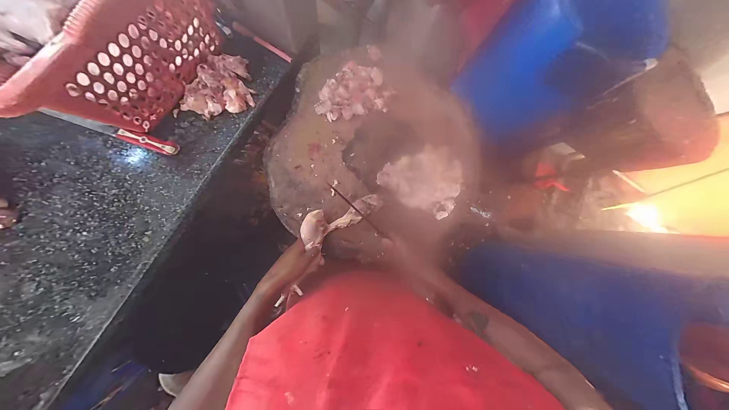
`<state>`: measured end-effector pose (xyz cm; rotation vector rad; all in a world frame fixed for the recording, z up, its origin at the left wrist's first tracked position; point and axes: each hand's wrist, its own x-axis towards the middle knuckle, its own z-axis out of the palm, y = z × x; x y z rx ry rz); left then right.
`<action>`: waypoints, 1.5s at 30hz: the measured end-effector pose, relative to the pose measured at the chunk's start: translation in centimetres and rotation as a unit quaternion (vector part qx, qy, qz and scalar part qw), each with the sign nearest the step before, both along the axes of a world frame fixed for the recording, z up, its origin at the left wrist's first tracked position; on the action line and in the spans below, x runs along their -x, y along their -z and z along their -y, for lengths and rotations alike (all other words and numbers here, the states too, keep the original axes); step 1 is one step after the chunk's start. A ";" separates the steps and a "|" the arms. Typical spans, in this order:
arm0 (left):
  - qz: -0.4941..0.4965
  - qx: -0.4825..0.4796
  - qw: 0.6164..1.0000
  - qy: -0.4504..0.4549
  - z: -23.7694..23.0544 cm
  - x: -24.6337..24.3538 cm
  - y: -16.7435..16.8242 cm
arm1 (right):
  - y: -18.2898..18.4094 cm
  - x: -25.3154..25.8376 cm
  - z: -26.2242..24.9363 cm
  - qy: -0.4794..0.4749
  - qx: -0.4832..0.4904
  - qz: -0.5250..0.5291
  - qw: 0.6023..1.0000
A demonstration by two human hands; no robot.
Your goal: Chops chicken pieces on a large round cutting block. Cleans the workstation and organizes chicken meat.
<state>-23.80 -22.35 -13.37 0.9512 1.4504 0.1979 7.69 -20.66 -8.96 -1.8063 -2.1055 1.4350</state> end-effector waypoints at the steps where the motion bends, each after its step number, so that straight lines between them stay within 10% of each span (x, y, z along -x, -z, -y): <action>1: 0.002 0.002 1.000 -0.006 0.2 0.0 0.1 | 0.3 0.0 -0.7 -0.005 0.060 0.048 0.997; 8: -0.063 -0.002 0.998 0.027 1.3 1.3 1.7 | -1.9 1.8 0.8 -0.006 -0.003 -0.057 0.998; 15: -0.170 -0.007 0.981 0.093 0.3 2.1 0.3 | 3.6 -1.9 1.2 0.092 0.142 -0.024 0.985; 22: 0.095 -0.083 0.991 0.047 -5.4 -4.1 -6.3 | -4.3 -3.0 -3.1 0.251 -0.049 -0.081 0.963; 26: 0.082 -0.072 0.994 0.032 -8.7 -7.0 -1.3 | -12.6 -0.1 -4.4 0.227 -0.240 -0.335 0.882; 29: -0.011 -0.014 0.998 0.053 -9.2 -7.3 1.7 | -11.1 2.5 -3.2 0.203 -0.309 -0.422 0.828; 31: -0.013 -0.010 0.998 0.060 -8.9 -7.0 1.7 | -4.4 2.7 -0.9 0.179 -0.331 -0.302 0.876; 33: 0.002 -0.010 0.998 0.065 -8.5 -6.4 1.4 | 0.9 1.3 0.5 0.108 -0.140 -0.095 0.980; 35: -0.015 -0.027 0.995 0.094 -8.0 -5.3 1.4 | 2.1 1.5 -0.3 0.102 0.046 0.019 0.994; 40: -0.123 -0.034 0.958 0.256 -4.9 -2.8 0.8 | -4.0 2.0 -0.9 0.121 -0.052 -0.127 0.983; 45: -0.098 -0.023 0.953 0.285 -2.0 -2.9 1.0 | 0.2 1.6 -0.7 0.113 -0.091 -0.100 0.984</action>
